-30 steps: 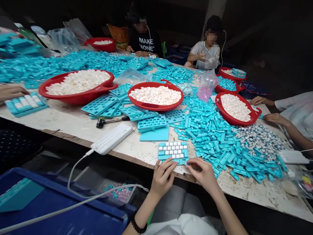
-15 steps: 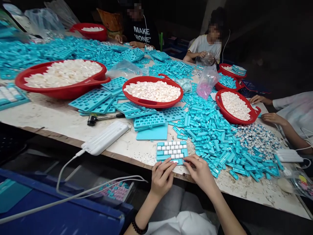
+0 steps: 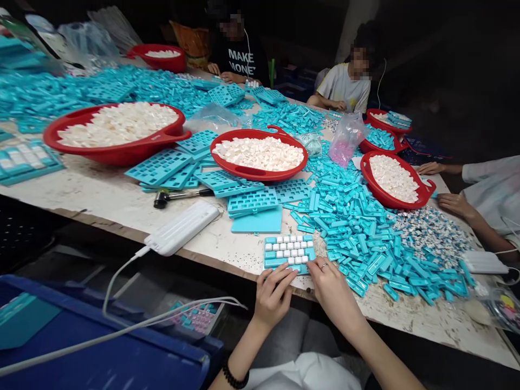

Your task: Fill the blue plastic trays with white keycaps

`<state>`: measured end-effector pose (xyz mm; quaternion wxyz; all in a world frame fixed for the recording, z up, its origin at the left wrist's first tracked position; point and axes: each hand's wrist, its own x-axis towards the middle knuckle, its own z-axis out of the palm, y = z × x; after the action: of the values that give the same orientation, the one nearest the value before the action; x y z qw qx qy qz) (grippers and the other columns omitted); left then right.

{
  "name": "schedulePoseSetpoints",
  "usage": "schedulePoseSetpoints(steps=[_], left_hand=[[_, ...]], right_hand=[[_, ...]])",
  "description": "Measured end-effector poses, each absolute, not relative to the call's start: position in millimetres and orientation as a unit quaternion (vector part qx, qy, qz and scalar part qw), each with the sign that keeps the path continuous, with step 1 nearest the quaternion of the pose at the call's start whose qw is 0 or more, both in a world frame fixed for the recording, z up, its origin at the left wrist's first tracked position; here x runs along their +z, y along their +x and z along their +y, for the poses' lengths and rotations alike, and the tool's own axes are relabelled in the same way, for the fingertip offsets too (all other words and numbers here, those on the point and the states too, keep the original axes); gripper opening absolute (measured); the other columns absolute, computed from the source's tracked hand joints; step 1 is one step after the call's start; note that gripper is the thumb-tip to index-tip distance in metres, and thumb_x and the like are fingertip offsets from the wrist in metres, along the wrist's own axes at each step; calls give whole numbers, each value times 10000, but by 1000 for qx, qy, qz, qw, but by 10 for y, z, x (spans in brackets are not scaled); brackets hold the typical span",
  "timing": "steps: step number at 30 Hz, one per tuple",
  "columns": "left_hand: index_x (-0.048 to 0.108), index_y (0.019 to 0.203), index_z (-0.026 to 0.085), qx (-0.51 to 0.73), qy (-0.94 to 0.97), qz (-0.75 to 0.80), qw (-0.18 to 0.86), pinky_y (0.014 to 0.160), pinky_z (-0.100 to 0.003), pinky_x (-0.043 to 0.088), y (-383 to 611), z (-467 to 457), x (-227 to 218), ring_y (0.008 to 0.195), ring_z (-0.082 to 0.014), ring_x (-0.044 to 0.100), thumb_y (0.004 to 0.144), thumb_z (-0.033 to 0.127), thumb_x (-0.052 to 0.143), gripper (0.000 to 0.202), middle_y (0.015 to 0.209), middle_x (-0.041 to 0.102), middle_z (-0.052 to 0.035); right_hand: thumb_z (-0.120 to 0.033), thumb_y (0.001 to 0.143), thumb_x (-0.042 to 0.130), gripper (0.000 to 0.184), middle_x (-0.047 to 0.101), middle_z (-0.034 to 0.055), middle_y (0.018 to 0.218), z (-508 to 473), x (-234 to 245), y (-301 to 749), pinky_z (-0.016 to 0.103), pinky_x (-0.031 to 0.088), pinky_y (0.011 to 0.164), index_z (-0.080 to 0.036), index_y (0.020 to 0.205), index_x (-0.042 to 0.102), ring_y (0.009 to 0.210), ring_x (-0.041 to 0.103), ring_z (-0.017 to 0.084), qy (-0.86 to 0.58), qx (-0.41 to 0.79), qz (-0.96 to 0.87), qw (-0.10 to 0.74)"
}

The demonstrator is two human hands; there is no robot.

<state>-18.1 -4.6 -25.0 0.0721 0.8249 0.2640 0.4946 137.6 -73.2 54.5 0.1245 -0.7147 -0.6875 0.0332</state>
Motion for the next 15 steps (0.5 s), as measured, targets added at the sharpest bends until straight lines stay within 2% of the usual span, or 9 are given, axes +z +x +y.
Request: schedulePoseSetpoints(steps=[5, 13, 15], left_hand=[[672, 1166, 210, 493, 825, 265, 78, 1004, -374, 414, -194, -51, -244, 1042, -212, 726, 905, -3, 487, 385, 1016, 760, -54], [645, 1204, 220, 478, 820, 284, 135, 1035, -405, 454, -312, -125, -71, 1145, -229, 681, 920, 30, 484, 378, 1102, 734, -62], [650, 1182, 218, 514, 796, 291, 133, 1045, -400, 450, -392, -144, -1, 1128, -221, 686, 899, 8, 501, 383, 1015, 750, -44]], right_hand=[[-25, 914, 552, 303, 692, 90, 1049, -727, 476, 1458, 379, 583, 857, -187, 1149, 654, 985, 677, 254, -703, 41, -692, 160], [-201, 955, 561, 245, 756, 61, 988, -818, 367, 1550, 333, 607, 711, -229, 1165, 684, 791, 742, 226, -678, 108, -655, 317], [-281, 938, 610, 253, 766, 40, 915, -705, 533, 1654, 315, 603, 689, -234, 1173, 689, 731, 738, 211, -667, 134, -640, 357]])
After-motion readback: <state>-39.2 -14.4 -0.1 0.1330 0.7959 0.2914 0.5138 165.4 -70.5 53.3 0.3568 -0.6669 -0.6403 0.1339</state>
